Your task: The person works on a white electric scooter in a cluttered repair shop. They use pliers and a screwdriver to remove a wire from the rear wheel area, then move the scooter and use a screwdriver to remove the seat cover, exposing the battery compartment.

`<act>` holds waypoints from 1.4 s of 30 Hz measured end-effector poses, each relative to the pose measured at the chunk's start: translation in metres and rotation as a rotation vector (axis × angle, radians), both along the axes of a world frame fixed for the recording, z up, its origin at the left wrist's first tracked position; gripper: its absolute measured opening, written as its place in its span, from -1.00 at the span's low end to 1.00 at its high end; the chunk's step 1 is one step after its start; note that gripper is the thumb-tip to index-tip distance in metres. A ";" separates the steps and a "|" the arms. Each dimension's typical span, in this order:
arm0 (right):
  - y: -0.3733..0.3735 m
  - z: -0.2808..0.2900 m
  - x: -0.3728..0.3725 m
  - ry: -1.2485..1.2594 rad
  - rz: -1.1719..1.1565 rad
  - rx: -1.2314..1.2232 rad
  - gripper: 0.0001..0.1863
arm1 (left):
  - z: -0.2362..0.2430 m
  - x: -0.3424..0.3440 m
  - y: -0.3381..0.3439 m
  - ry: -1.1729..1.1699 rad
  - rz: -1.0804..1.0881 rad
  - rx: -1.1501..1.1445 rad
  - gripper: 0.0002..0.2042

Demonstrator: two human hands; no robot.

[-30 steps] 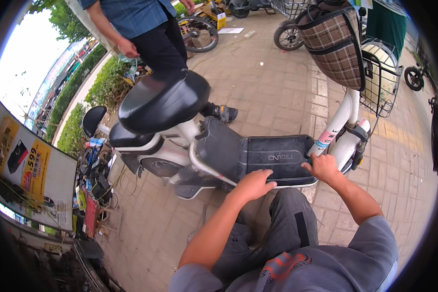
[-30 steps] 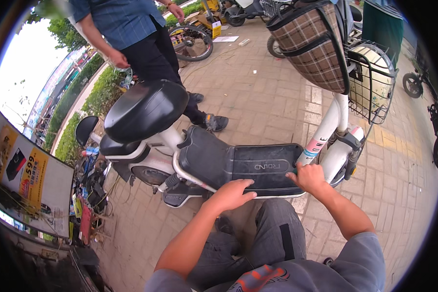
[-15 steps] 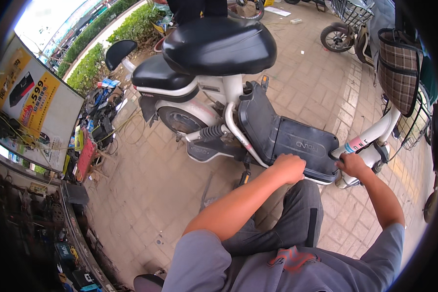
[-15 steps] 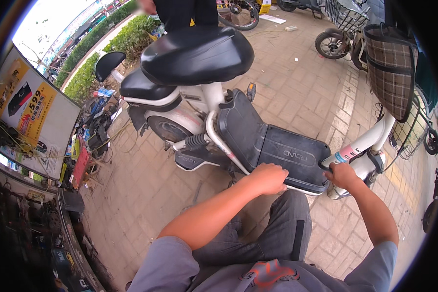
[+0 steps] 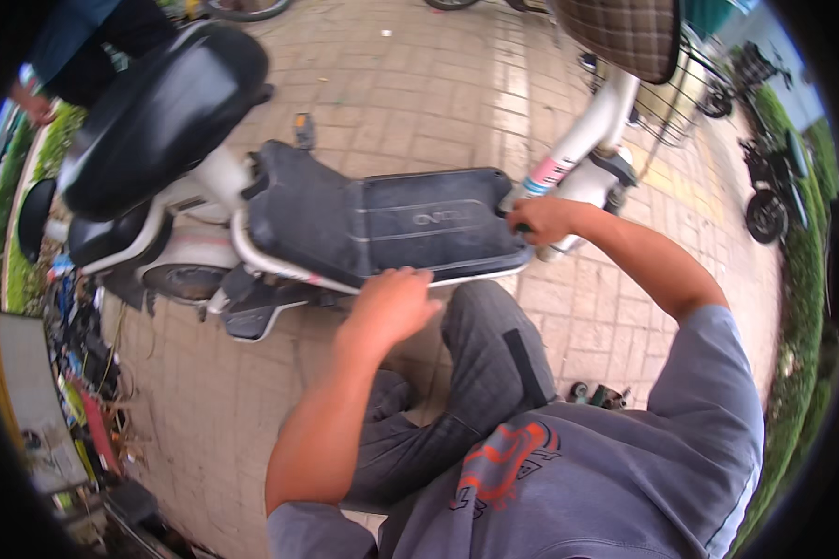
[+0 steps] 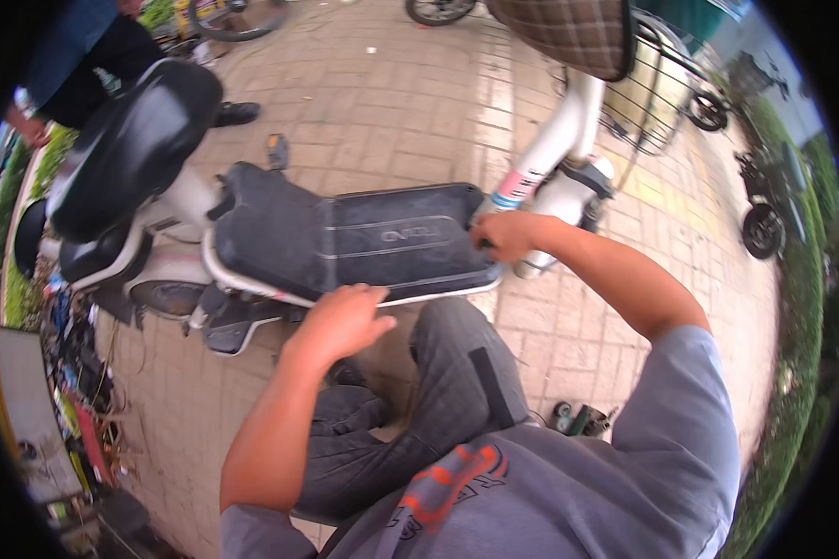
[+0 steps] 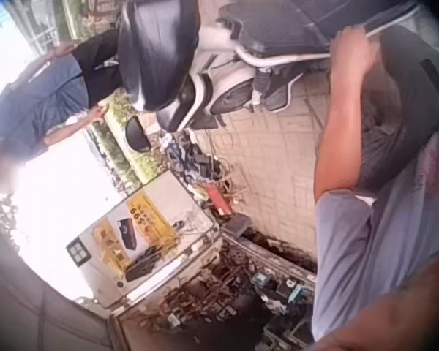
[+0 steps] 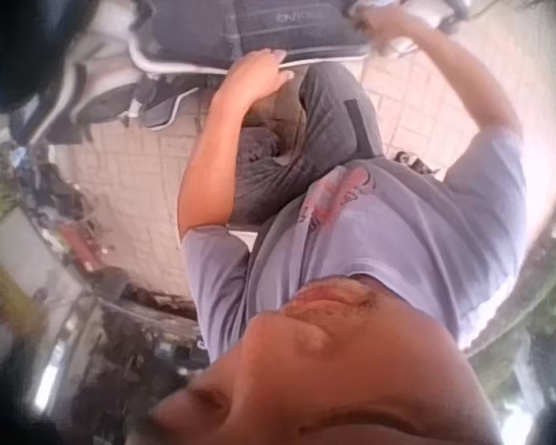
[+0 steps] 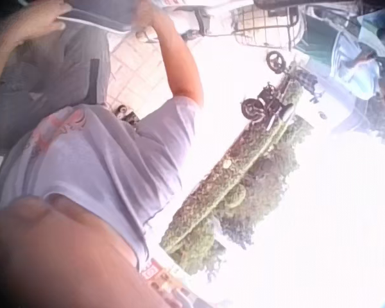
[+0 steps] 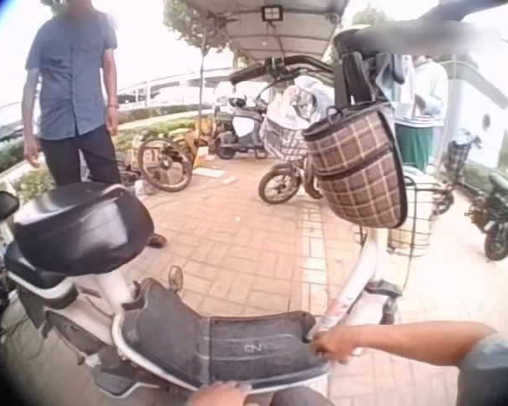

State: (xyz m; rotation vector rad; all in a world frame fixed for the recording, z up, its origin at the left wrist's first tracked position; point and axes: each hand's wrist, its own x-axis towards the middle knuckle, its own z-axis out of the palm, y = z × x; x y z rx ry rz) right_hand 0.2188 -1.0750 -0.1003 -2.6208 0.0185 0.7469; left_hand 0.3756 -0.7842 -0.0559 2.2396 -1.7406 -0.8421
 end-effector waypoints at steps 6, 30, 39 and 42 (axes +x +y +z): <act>0.014 0.010 0.001 0.100 -0.216 -0.167 -0.68 | 0.006 -0.005 -0.010 0.025 0.001 0.085 -0.54; 0.006 0.012 -0.004 0.176 -0.256 -0.074 -0.54 | 0.007 -0.006 -0.008 0.035 0.006 0.072 -0.53; 0.012 0.000 -0.010 -0.138 -0.184 -0.136 -0.63 | 0.008 -0.006 -0.007 0.018 0.003 0.076 -0.54; 0.012 0.006 -0.004 -0.013 -0.266 -0.198 -0.62 | 0.006 -0.008 -0.007 0.010 -0.004 0.058 -0.54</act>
